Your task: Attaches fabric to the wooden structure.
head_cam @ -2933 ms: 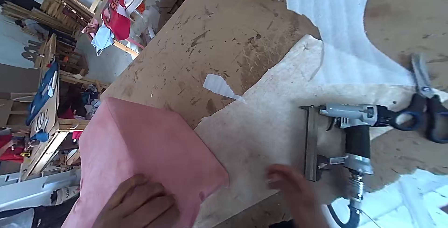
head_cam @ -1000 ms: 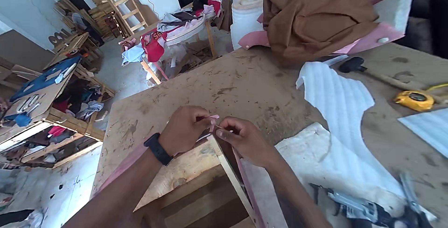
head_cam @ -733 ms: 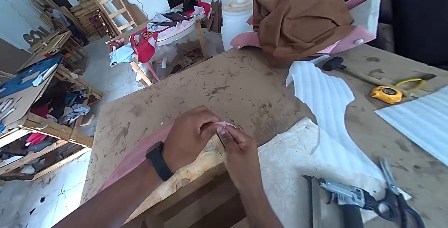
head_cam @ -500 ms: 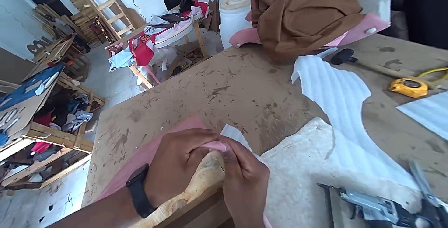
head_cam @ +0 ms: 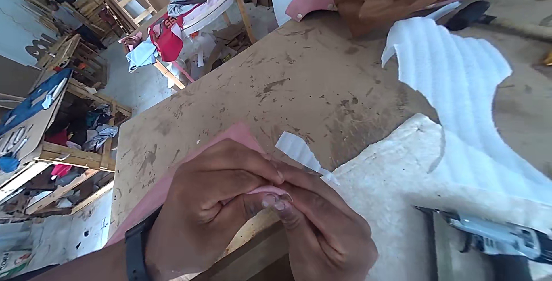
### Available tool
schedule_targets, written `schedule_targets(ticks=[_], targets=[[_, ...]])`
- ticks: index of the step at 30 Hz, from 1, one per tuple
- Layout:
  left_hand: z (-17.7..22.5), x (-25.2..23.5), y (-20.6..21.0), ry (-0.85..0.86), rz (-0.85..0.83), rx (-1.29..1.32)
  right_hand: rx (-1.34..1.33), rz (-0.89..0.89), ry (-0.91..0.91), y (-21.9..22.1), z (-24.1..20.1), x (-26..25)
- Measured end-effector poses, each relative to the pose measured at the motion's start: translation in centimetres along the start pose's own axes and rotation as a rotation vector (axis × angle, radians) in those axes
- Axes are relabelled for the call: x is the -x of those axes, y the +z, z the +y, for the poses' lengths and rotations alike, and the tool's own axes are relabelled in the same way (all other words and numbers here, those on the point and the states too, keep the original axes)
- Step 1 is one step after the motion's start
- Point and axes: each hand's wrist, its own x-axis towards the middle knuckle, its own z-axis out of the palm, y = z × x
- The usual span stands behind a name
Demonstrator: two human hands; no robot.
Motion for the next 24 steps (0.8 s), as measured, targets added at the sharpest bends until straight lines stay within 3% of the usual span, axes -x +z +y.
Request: schedule_targets(ticks=[5,8,10,13,16,20,24], targets=[[-0.6,-0.1,-0.6,-0.005,-0.079,0.021,0.199,-0.141,-0.007,-0.7,-0.2,1.0],[-0.7,1.0,-1.2,-0.048,-0.169,-0.047,0.374,-0.319,0.107,-4.6,-1.9,2.6],[-0.8,1.7,-1.3,-0.037,-0.21,0.0,0.539,-0.278,0.213,-10.4,-3.4,3.7],[-0.6,2.5,-1.3,-0.026,-0.239,0.086,0.872,-0.017,0.326,-22.9,-4.6,6.1],[-0.9,2.4,-1.3,-0.007,-0.271,0.185,1.135,0.081,0.708,-31.1,-4.3,9.8],[-1.3,2.2,-1.7,0.022,-0.326,0.242,1.164,-0.041,1.078,-33.4,0.1,11.4],[-1.1,2.6,-1.9,-0.001,-0.36,0.227,1.151,0.007,1.137,-34.8,2.1,11.7]])
